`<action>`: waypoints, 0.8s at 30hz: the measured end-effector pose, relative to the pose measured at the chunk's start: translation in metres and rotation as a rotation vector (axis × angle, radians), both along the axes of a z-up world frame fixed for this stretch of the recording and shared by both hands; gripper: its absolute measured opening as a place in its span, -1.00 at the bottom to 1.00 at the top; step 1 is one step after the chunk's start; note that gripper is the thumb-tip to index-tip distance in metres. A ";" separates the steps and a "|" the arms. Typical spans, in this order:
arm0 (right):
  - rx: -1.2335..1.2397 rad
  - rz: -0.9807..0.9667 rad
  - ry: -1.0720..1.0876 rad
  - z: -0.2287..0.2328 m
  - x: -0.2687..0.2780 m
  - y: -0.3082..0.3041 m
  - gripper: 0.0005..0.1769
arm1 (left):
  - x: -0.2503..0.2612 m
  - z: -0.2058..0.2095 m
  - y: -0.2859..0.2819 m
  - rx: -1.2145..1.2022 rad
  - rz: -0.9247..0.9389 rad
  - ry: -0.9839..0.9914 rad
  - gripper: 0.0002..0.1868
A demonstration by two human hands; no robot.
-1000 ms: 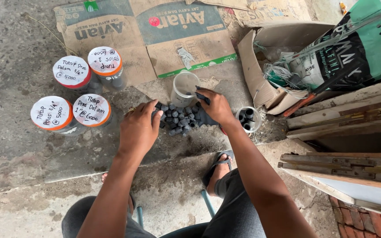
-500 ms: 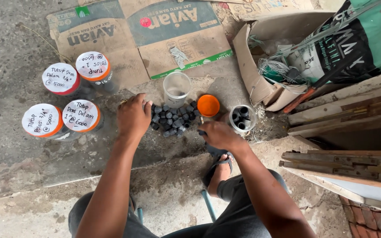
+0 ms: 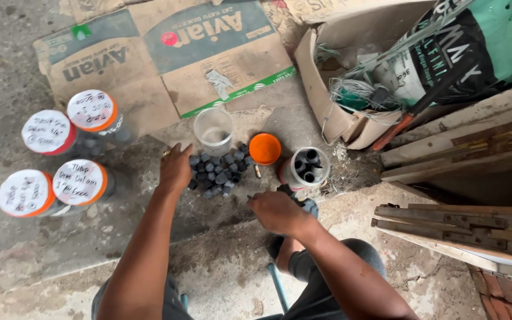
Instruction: The person pours small black pipe fittings from a clear plastic container onto a piece of cardboard on the floor. They then pick up a dark cloth and wipe each fitting individually, cleaning them before placing them into a metal can.
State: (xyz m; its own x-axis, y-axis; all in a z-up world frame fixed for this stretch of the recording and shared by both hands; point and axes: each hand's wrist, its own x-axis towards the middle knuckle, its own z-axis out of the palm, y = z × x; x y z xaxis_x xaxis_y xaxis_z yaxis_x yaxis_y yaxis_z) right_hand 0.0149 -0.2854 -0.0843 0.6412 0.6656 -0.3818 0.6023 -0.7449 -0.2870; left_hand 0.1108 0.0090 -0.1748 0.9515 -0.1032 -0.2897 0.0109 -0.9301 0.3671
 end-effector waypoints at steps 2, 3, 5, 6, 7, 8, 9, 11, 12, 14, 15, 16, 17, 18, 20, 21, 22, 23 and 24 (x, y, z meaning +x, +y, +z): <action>-0.004 0.021 0.007 0.012 -0.003 0.006 -0.73 | 0.005 -0.017 0.000 -0.028 0.020 0.032 -0.33; -0.003 0.047 0.022 0.018 -0.006 0.012 -0.72 | 0.005 -0.025 0.003 -0.051 0.046 0.072 -0.31; -0.018 0.073 0.007 0.008 -0.013 0.014 -0.71 | 0.010 -0.067 0.005 -0.023 0.059 0.057 -0.32; -0.037 0.103 -0.005 0.002 -0.016 0.015 -0.71 | 0.013 -0.089 0.007 0.001 0.076 0.046 -0.34; -0.040 0.099 0.002 0.007 -0.018 0.019 -0.71 | 0.013 -0.092 0.009 -0.002 0.071 0.052 -0.34; -0.038 0.112 -0.029 0.012 -0.021 0.024 -0.71 | 0.013 -0.095 0.011 -0.021 0.053 0.018 -0.40; -0.037 0.131 -0.060 0.017 -0.023 0.028 -0.70 | 0.011 -0.098 0.013 -0.042 0.041 -0.015 -0.45; -0.069 0.193 -0.076 0.020 -0.027 0.034 -0.72 | 0.011 -0.103 0.013 0.009 0.021 -0.049 -0.48; -0.097 0.254 -0.099 0.021 -0.029 0.037 -0.73 | 0.010 -0.105 0.014 0.065 -0.002 -0.090 -0.51; -0.103 0.249 -0.047 0.017 -0.034 0.042 -0.73 | 0.006 -0.098 0.012 0.067 0.015 -0.098 -0.54; -0.109 0.246 -0.005 0.015 -0.035 0.045 -0.74 | 0.007 -0.093 0.011 0.072 0.035 -0.116 -0.57; -0.110 0.245 -0.003 0.017 -0.036 0.046 -0.74 | 0.007 -0.094 0.010 0.071 0.034 -0.114 -0.57; -0.123 0.273 -0.014 0.019 -0.036 0.048 -0.75 | 0.007 -0.094 0.010 0.068 0.045 -0.128 -0.59; -0.137 0.301 -0.025 0.021 -0.036 0.049 -0.76 | 0.007 -0.094 0.010 0.066 0.056 -0.142 -0.61; -0.138 0.295 -0.015 0.024 -0.037 0.051 -0.76 | 0.003 -0.082 0.010 0.050 0.071 -0.142 -0.63; -0.139 0.288 -0.011 0.026 -0.037 0.052 -0.76 | 0.004 -0.074 0.011 0.035 0.084 -0.147 -0.64; -0.139 0.287 -0.014 0.028 -0.036 0.052 -0.76 | 0.005 -0.079 0.012 0.035 0.084 -0.151 -0.64; -0.125 0.266 0.013 0.031 -0.036 0.052 -0.75 | 0.005 -0.083 0.014 0.020 0.087 -0.170 -0.64; -0.111 0.244 0.040 0.033 -0.036 0.052 -0.73 | 0.004 -0.087 0.016 0.006 0.090 -0.188 -0.64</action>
